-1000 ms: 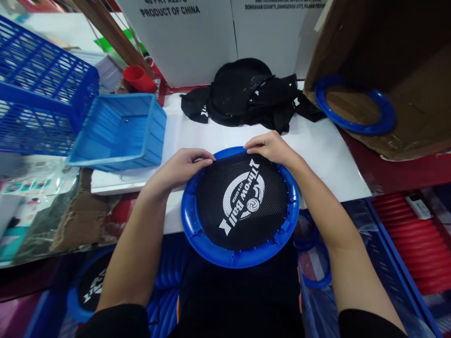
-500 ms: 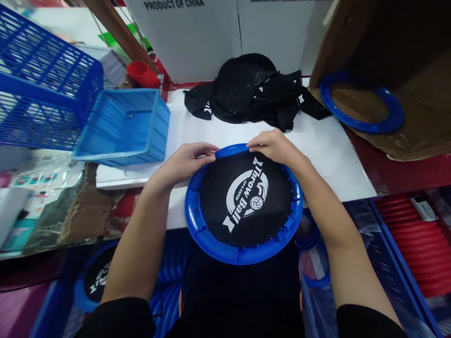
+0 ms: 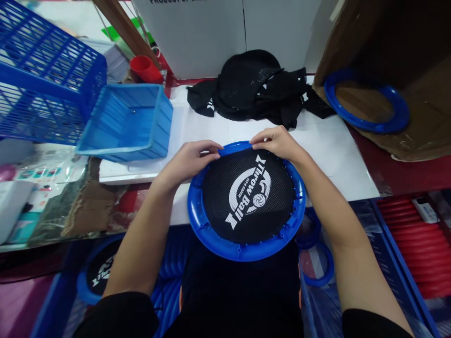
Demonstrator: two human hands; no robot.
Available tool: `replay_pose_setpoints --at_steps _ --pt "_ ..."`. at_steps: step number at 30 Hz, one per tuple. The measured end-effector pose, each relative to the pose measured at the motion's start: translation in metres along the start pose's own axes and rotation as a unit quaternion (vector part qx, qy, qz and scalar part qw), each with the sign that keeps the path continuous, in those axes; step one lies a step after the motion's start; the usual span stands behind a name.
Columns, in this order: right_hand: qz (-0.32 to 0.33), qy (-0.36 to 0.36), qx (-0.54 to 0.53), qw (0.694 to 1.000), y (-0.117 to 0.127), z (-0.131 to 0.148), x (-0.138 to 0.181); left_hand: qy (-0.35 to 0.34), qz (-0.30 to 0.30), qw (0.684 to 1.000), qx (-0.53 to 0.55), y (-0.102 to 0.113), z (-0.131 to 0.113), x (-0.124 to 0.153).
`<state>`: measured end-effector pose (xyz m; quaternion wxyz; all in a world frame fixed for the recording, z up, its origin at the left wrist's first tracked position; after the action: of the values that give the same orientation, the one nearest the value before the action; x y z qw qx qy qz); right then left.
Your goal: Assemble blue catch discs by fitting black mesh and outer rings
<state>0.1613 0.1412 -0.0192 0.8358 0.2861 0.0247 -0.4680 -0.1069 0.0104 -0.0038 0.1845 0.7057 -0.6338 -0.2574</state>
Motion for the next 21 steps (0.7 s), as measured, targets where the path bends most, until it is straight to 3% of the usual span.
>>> replay_pose_setpoints --at_steps 3,5,7,9,14,21 --pt "0.002 0.027 0.010 1.000 -0.003 0.001 0.000 -0.020 -0.002 1.000 -0.006 -0.001 0.001 0.000" --pt "-0.036 0.060 0.025 0.997 -0.003 0.002 0.001 -0.054 -0.020 0.998 -0.018 0.000 0.000 0.000" --pt "-0.090 0.101 0.041 0.990 -0.002 0.006 0.002 -0.115 -0.044 0.992 -0.031 0.000 -0.002 0.000" --pt "-0.098 0.149 0.055 0.982 -0.001 0.012 0.004 -0.187 -0.041 0.981 -0.043 -0.001 -0.005 0.003" --pt "0.022 0.234 0.106 0.966 -0.003 0.024 0.010 -0.283 0.026 0.950 -0.128 -0.008 -0.006 0.011" --pt "0.144 0.187 0.178 0.955 -0.014 0.020 0.014 -0.231 0.059 0.956 -0.169 -0.013 -0.008 0.013"
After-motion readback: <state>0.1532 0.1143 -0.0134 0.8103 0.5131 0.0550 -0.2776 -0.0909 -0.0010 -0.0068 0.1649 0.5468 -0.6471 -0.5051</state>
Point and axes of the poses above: each hand's wrist, its own x-axis away from the middle knuckle, its own y-axis out of the back of the hand, z = x × y, the point moved 1 cm from there along -x, towards the middle knuckle, and after that the axes turned 10 degrees about -z, right-handed, at the moved point
